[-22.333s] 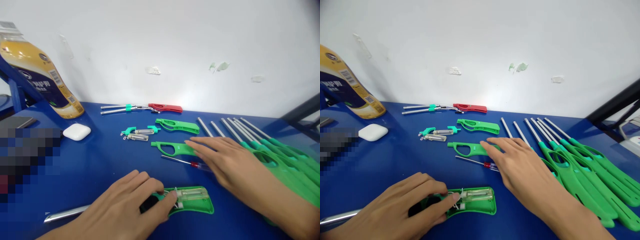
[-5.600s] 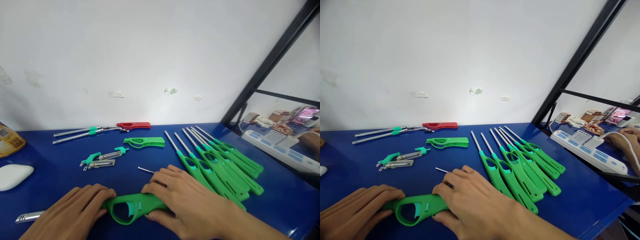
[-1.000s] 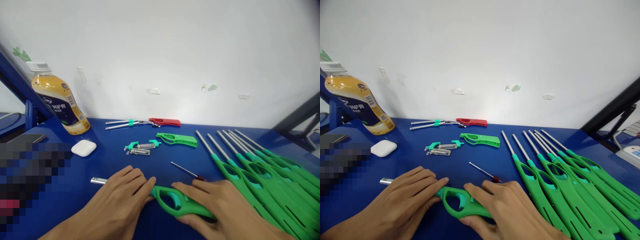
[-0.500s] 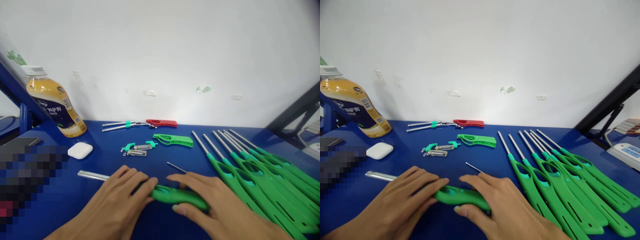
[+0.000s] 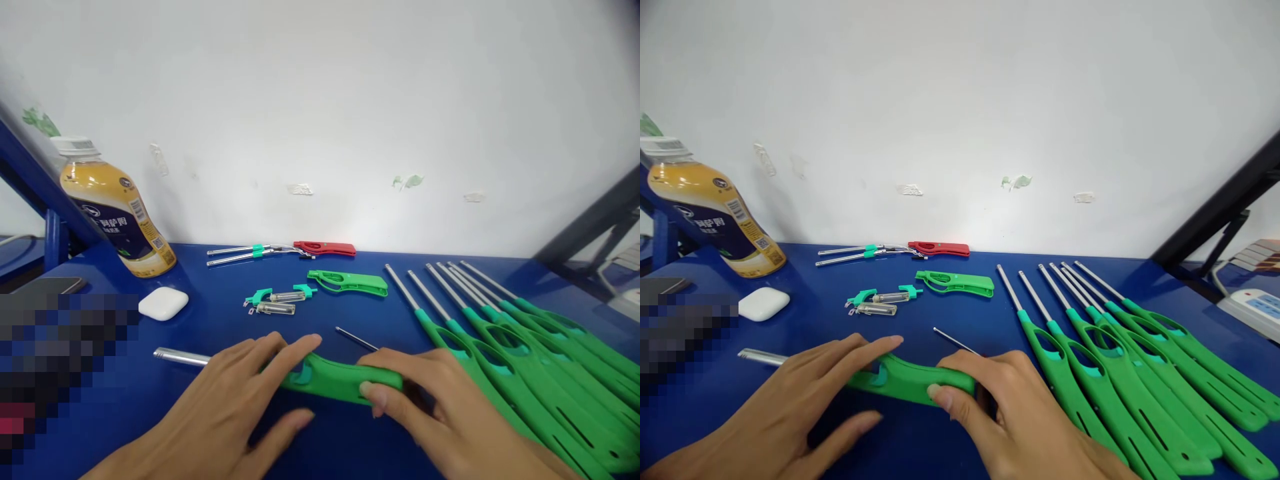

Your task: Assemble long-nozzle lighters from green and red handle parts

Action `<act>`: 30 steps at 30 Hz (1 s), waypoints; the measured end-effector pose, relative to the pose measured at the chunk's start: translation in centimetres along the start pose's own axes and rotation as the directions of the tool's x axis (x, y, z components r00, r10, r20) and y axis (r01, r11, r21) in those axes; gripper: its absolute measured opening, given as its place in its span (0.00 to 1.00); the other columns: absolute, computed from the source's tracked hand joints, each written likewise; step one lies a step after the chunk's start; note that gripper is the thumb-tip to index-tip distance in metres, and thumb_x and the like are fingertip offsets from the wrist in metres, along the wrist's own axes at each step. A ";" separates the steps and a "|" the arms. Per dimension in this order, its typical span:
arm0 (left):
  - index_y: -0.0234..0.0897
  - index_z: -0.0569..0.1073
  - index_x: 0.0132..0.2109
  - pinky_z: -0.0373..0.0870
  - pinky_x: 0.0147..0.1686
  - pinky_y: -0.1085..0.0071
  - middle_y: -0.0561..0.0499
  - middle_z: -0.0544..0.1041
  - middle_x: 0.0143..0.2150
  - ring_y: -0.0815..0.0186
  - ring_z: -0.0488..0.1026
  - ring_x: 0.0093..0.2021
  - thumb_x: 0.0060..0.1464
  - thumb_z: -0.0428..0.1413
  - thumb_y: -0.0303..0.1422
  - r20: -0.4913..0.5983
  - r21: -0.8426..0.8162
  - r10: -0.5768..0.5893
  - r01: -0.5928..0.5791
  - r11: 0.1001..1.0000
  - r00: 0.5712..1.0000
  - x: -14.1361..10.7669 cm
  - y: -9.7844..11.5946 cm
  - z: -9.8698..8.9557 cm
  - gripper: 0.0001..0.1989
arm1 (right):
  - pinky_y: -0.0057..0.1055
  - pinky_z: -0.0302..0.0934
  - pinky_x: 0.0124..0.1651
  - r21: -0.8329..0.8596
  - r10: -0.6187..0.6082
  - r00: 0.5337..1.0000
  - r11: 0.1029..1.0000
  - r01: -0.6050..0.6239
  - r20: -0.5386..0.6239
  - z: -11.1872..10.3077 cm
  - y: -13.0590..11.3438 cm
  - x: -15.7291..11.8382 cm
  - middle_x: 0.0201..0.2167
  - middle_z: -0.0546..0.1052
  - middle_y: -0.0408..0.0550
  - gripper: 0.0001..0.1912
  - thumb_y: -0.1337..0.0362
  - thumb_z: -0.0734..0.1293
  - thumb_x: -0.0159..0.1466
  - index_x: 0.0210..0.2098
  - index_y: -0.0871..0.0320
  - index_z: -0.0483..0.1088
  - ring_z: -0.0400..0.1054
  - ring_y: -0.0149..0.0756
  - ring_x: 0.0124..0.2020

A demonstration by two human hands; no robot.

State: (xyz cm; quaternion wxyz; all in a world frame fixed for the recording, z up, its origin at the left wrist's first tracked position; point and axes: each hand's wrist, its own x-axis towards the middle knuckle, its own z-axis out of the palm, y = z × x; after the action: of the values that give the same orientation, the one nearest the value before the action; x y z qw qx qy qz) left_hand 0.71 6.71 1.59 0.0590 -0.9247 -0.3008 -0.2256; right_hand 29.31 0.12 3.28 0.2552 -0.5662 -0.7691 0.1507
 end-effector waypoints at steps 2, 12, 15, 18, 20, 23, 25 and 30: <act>0.51 0.60 0.74 0.84 0.49 0.58 0.49 0.84 0.58 0.54 0.86 0.52 0.79 0.41 0.48 0.040 0.012 0.028 -0.028 1.000 0.999 0.1 0.1 0.3 0.24 | 0.26 0.69 0.35 0.048 0.041 0.998 0.998 -0.043 0.052 0.1 -0.2 0.1 0.29 0.84 0.32 0.15 0.47 0.62 0.79 0.50 0.40 0.80 0.78 0.31 0.31; 0.49 0.62 0.73 0.84 0.53 0.58 0.45 0.76 0.61 0.56 0.80 0.56 0.76 0.48 0.32 0.127 -0.106 0.012 0.001 0.994 0.992 0.6 -0.7 0.8 0.23 | 0.32 0.63 0.34 -0.111 0.077 0.992 0.990 -0.089 -0.103 -0.8 1.5 1.2 0.30 0.80 0.37 0.22 0.50 0.54 0.82 0.45 0.48 0.77 0.77 0.32 0.29; 0.49 0.63 0.74 0.82 0.57 0.54 0.45 0.74 0.63 0.54 0.78 0.59 0.74 0.49 0.30 0.137 -0.098 0.012 0.002 0.995 0.991 0.4 -0.8 0.9 0.25 | 0.36 0.63 0.36 -0.198 0.080 0.990 0.975 -0.102 -0.116 -0.7 2.3 1.3 0.35 0.81 0.39 0.14 0.51 0.61 0.79 0.47 0.46 0.77 0.76 0.36 0.31; 0.51 0.62 0.75 0.79 0.62 0.53 0.47 0.75 0.65 0.54 0.77 0.62 0.74 0.49 0.31 0.146 -0.093 0.003 0.010 0.996 0.989 -0.1 -0.4 0.9 0.27 | 0.36 0.63 0.34 -0.267 0.053 0.993 0.960 -0.079 -0.101 -0.2 2.8 1.3 0.34 0.77 0.41 0.10 0.53 0.64 0.76 0.46 0.46 0.76 0.74 0.38 0.30; 0.52 0.61 0.76 0.74 0.67 0.51 0.48 0.74 0.67 0.54 0.76 0.64 0.76 0.48 0.35 0.092 -0.092 -0.028 0.037 0.995 0.995 -0.2 -0.1 0.8 0.26 | 0.37 0.65 0.34 -0.306 0.031 0.995 0.950 -0.059 -0.096 0.2 2.9 1.1 0.35 0.76 0.42 0.07 0.56 0.65 0.75 0.45 0.48 0.75 0.74 0.39 0.32; 0.49 0.69 0.71 0.73 0.66 0.52 0.47 0.77 0.64 0.53 0.77 0.62 0.76 0.47 0.41 -0.013 -0.093 -0.114 0.112 0.989 0.993 0.3 -0.8 0.7 0.22 | 0.36 0.66 0.35 -0.352 -0.008 0.997 0.936 -0.021 -0.081 0.4 3.1 1.0 0.37 0.76 0.43 0.05 0.61 0.65 0.76 0.44 0.49 0.74 0.75 0.39 0.33; 0.44 0.78 0.60 0.77 0.54 0.57 0.46 0.81 0.53 0.55 0.80 0.52 0.76 0.47 0.40 -0.048 -0.073 -0.171 0.168 0.983 0.984 1.0 -2.1 0.5 0.18 | 0.36 0.66 0.34 -0.377 -0.040 0.997 0.926 0.010 -0.071 0.3 3.2 1.0 0.37 0.75 0.43 0.06 0.62 0.65 0.77 0.43 0.50 0.73 0.75 0.39 0.34; 0.38 0.82 0.45 0.72 0.38 0.58 0.45 0.80 0.42 0.53 0.77 0.42 0.72 0.51 0.38 -0.051 -0.021 -0.296 0.295 0.955 0.954 2.3 -5.9 0.5 0.16 | 0.36 0.66 0.32 -0.433 -0.109 0.991 0.899 0.067 -0.073 0.3 3.6 0.9 0.38 0.76 0.46 0.10 0.61 0.63 0.78 0.41 0.52 0.73 0.75 0.42 0.36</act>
State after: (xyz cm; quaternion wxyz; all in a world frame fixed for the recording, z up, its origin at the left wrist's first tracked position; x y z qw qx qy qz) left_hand -0.92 12.87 2.06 0.0264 -0.8634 -0.4326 -0.2584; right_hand 31.85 2.15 1.39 0.1674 -0.5795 -0.7952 -0.0615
